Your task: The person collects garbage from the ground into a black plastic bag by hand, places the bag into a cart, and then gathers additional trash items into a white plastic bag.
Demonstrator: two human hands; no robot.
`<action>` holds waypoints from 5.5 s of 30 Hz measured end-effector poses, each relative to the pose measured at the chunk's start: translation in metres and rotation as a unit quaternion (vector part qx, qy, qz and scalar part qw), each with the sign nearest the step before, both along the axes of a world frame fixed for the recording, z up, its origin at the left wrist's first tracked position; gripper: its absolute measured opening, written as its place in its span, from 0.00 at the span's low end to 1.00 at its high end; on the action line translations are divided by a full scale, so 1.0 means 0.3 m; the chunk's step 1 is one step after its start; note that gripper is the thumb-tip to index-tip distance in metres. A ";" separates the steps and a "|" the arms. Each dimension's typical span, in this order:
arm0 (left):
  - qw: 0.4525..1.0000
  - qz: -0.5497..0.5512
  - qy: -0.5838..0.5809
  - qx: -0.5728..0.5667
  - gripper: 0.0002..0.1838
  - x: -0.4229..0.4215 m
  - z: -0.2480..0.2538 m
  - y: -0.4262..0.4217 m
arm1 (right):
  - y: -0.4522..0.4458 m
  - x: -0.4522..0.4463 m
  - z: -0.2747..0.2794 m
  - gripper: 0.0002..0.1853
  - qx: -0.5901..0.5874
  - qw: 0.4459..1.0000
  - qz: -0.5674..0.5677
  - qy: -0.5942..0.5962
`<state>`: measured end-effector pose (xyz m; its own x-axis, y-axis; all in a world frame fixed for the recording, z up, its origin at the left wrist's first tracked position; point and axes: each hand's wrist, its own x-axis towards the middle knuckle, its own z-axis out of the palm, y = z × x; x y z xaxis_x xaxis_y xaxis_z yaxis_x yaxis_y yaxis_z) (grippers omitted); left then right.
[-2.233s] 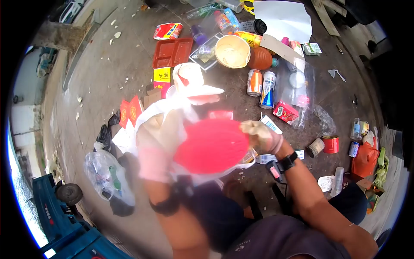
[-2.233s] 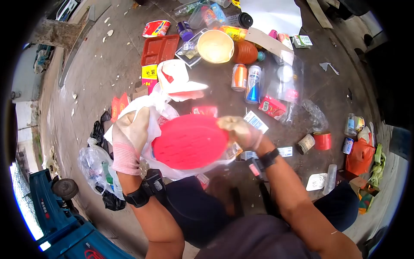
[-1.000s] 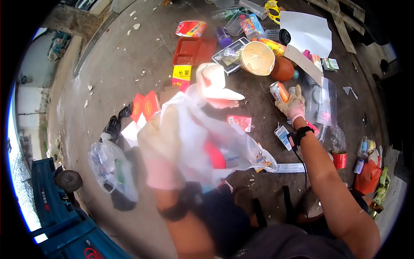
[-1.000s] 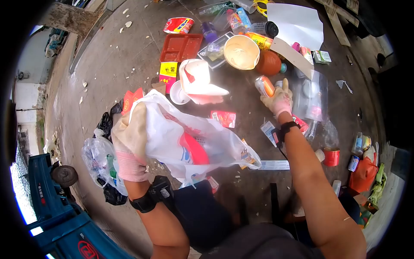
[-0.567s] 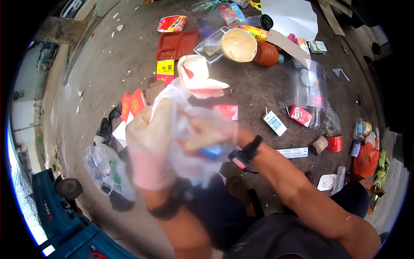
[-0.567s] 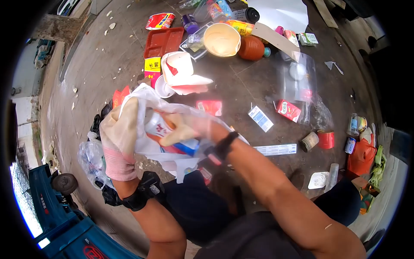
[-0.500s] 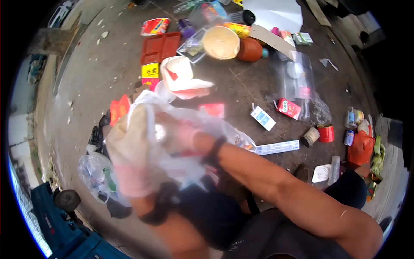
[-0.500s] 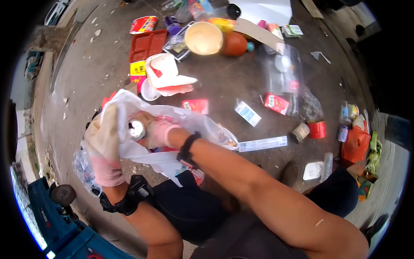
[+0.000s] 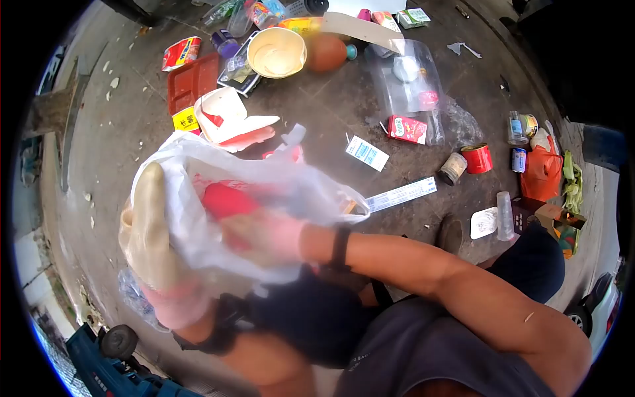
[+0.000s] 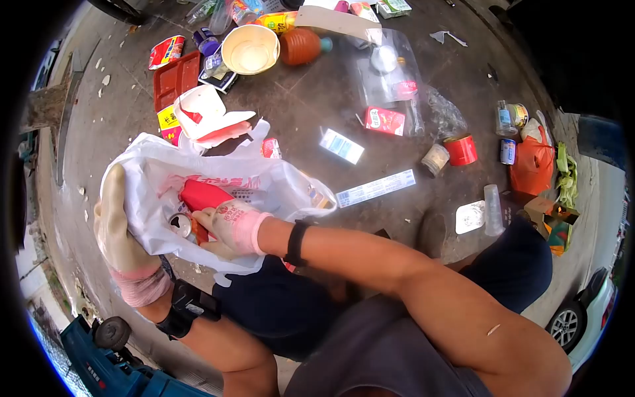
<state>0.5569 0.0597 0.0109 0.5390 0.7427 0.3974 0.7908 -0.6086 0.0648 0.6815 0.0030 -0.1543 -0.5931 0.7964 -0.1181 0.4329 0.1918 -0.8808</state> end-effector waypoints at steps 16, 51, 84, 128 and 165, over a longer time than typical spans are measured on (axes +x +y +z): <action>0.845 0.265 -0.399 -0.238 0.24 0.152 0.016 0.045 | 0.017 0.401 0.112 0.16 0.138 0.977 -0.156 0.046; 0.839 0.271 -0.405 -0.242 0.23 0.267 -0.062 0.080 | 0.135 1.431 -0.150 0.19 0.072 0.749 -0.640 -0.156; 0.923 0.278 -0.232 -0.129 0.14 0.245 -0.051 0.059 | -0.025 1.340 0.085 0.37 -0.150 0.856 -0.349 0.350; 0.992 0.050 -0.113 -0.031 0.20 0.084 -0.031 0.005 | 0.048 0.276 0.058 0.25 -0.152 0.972 -0.100 -0.146; 0.994 0.031 -0.097 -0.032 0.24 0.048 -0.044 0.024 | 0.108 0.496 0.125 0.29 -0.173 0.978 0.008 -0.118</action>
